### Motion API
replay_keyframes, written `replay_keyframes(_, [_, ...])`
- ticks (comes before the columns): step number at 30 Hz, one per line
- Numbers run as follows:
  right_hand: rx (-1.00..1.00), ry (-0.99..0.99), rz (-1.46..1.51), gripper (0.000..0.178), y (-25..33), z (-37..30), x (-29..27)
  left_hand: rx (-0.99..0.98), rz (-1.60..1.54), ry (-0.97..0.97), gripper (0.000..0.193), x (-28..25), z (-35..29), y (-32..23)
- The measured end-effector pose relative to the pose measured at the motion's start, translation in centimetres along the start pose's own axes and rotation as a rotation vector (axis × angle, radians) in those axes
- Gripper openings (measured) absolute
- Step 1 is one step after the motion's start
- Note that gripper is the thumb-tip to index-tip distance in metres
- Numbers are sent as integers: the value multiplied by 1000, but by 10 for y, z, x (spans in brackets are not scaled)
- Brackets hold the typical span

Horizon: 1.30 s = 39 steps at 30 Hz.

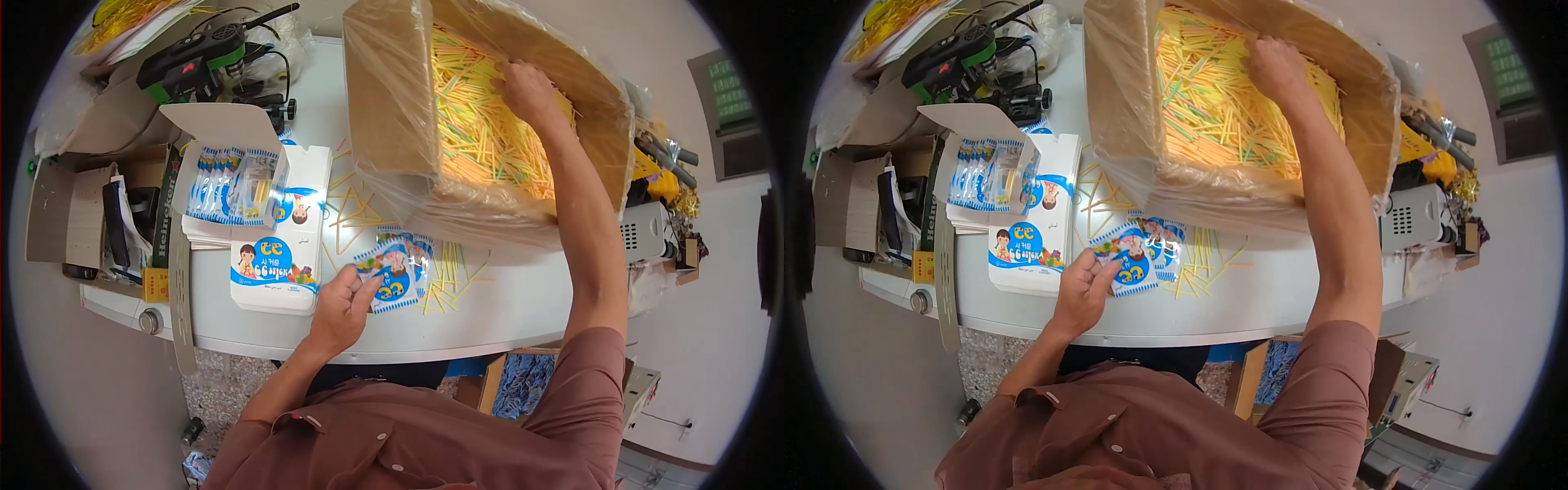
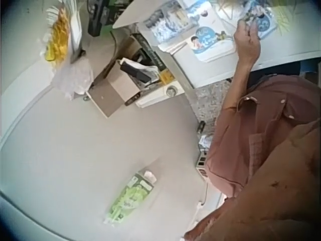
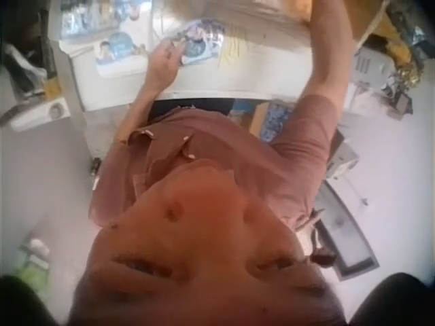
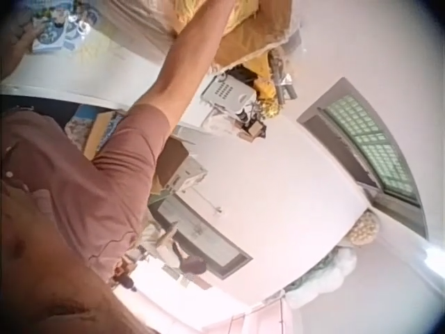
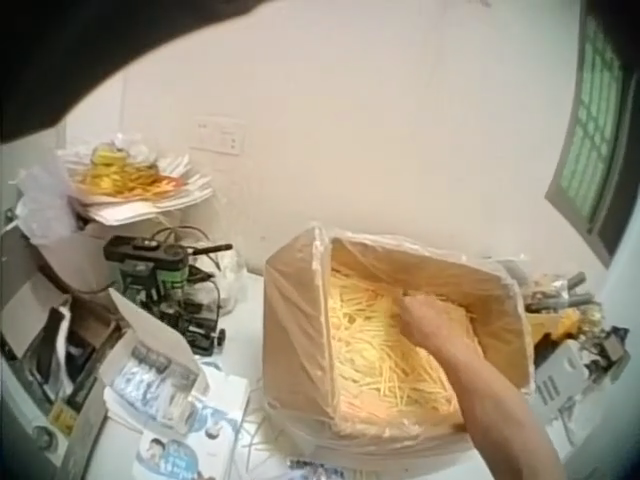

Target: Packing small blue sachets into cardboard boxes and adding yellow shredded paper as filler.

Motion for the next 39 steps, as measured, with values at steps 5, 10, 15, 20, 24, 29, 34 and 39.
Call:
replay_keyframes(5, [27, 280, -266, 24, 20, 21, 34, 9, 141, 29, 28, -9, 5, 0])
replay_keyframes(10, [-165, 39, -314, 26, 20, 24, 47, 44, 127, 56, 30, -4, 13, -13])
replay_keyframes(15, [-208, -77, -447, 29, 4, 6, 33, 62, 79, 28, 26, -7, 9, -17])
replay_keyframes(20, [179, 98, 270, 20, -22, -28, -39, -1, -75, -38, 18, -10, -1, -16])
replay_keyframes(24, [207, 172, 1381, 24, 23, -119, -96, 149, -443, -147, 24, -14, -1, -70])
replay_keyframes(29, [393, 648, 2050, 28, 148, -265, -86, 187, -502, 150, 21, 41, 9, -122])
replay_keyframes(34, [600, 745, 2679, 32, 244, -352, -30, -368, -89, 728, 20, 118, -35, -51])
replay_keyframes(39, [797, 684, 2446, 28, 253, -394, 2, -149, -54, 475, 18, 99, -34, -8])
Point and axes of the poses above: each hand's wrist, its own z-axis towards the middle knuckle, its own x-axis out of the palm, y = z × x, the point moved 9 cm from there along z, towards the middle knuckle, and after that the axes turned 1 degree about -z, right-handed, at the moved point
